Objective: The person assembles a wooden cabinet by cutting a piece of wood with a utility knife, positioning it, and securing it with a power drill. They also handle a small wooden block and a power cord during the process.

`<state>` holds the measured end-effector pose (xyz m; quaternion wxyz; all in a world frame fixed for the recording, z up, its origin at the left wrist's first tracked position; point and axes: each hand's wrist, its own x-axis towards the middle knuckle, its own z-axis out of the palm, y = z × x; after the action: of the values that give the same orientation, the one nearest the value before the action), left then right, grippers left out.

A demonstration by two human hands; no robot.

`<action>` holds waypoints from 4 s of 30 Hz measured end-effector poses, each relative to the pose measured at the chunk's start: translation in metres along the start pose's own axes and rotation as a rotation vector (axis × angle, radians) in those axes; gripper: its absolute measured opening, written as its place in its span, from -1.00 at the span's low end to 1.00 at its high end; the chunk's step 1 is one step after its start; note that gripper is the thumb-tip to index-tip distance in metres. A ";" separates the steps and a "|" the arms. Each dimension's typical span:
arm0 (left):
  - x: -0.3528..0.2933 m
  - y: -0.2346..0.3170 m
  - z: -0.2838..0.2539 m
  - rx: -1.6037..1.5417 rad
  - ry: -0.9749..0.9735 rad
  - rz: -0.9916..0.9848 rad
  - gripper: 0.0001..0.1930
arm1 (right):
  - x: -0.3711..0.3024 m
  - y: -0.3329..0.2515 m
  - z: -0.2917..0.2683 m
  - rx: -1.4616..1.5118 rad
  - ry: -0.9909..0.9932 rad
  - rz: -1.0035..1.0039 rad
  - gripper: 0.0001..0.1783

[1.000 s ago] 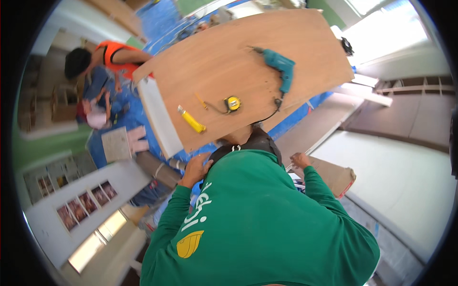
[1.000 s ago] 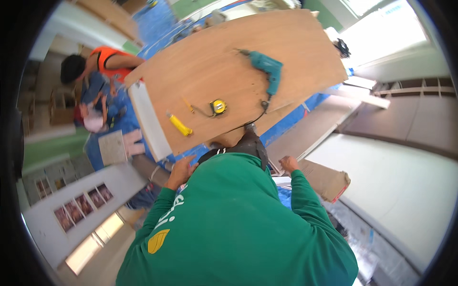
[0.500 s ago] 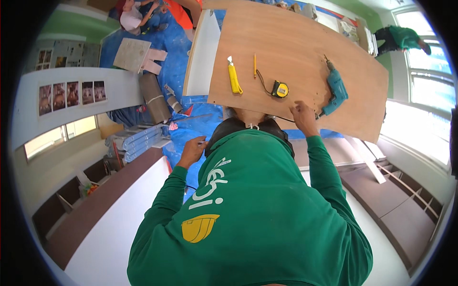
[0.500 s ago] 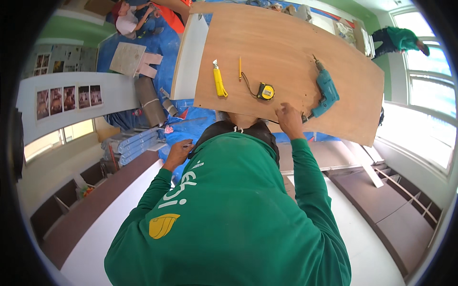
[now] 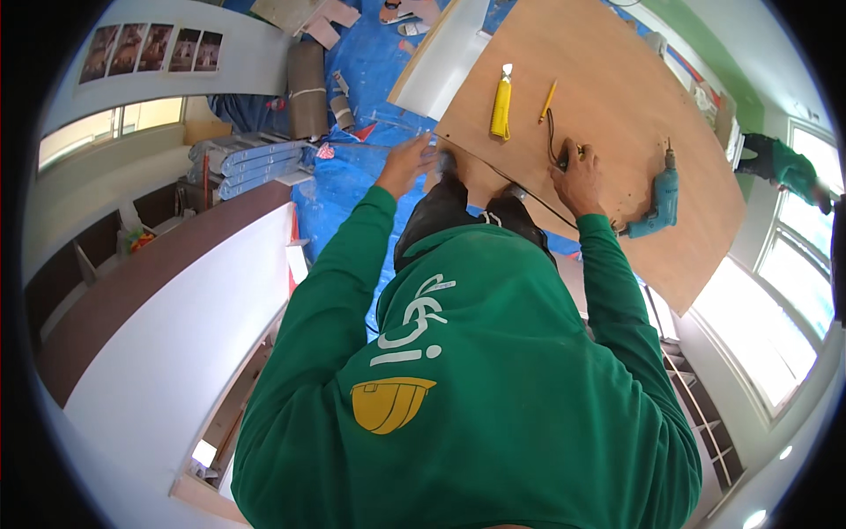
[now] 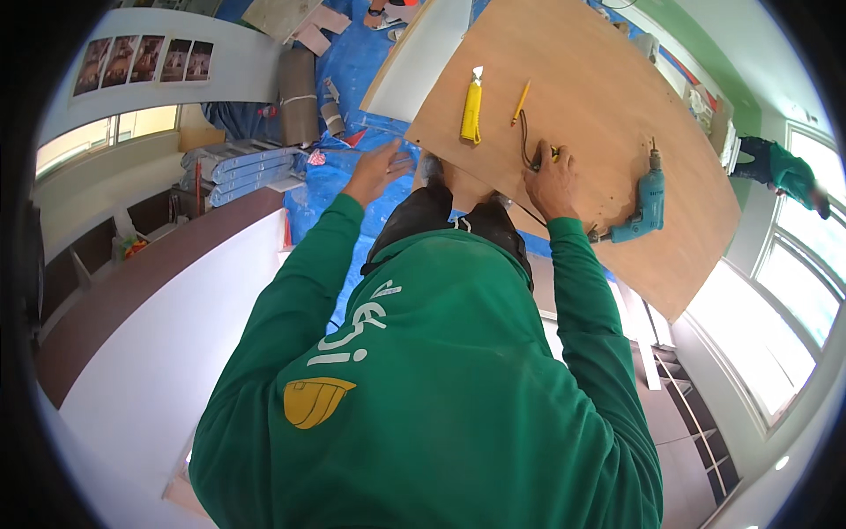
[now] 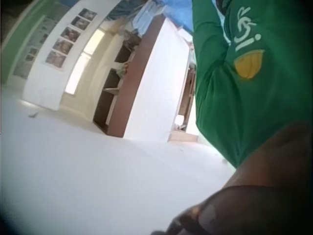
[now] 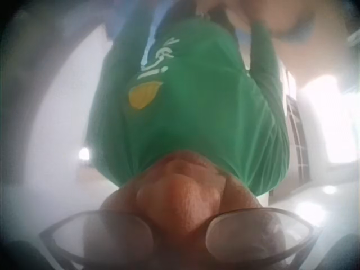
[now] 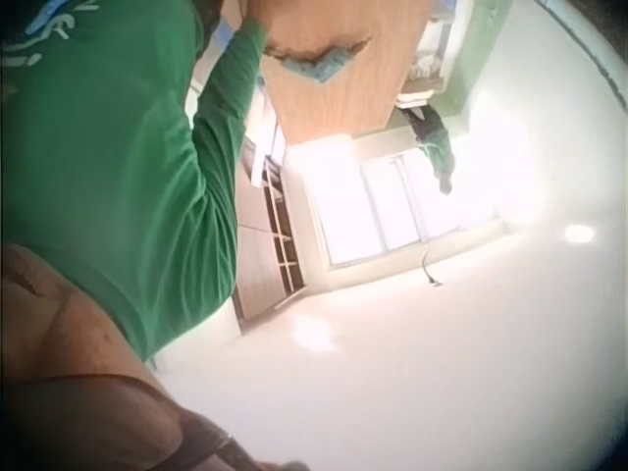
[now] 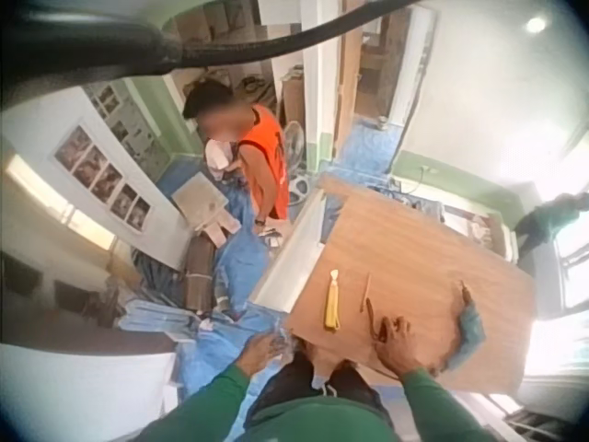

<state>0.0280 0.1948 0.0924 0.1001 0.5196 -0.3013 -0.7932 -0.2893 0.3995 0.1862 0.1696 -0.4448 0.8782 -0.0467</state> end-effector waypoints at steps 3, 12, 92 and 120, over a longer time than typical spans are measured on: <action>0.013 0.000 0.030 -0.109 0.080 0.024 -0.30 | 0.003 0.006 0.011 -0.019 0.001 -0.009 -0.25; 0.028 -0.018 0.048 0.036 0.240 0.205 -0.38 | 0.005 -0.005 0.011 -0.008 0.022 0.029 -0.28; 0.060 -0.005 0.039 0.733 -0.012 0.241 -0.51 | 0.130 0.026 0.010 0.023 0.136 0.233 -0.13; 0.046 0.031 0.035 0.393 -0.081 0.011 -0.57 | 0.208 -0.004 0.035 -0.302 0.296 0.686 -0.08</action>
<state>-0.0284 0.1613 0.0851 -0.0112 0.4949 -0.4571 -0.7389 -0.3880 0.2338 0.1015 -0.0204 -0.1342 0.9876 0.0787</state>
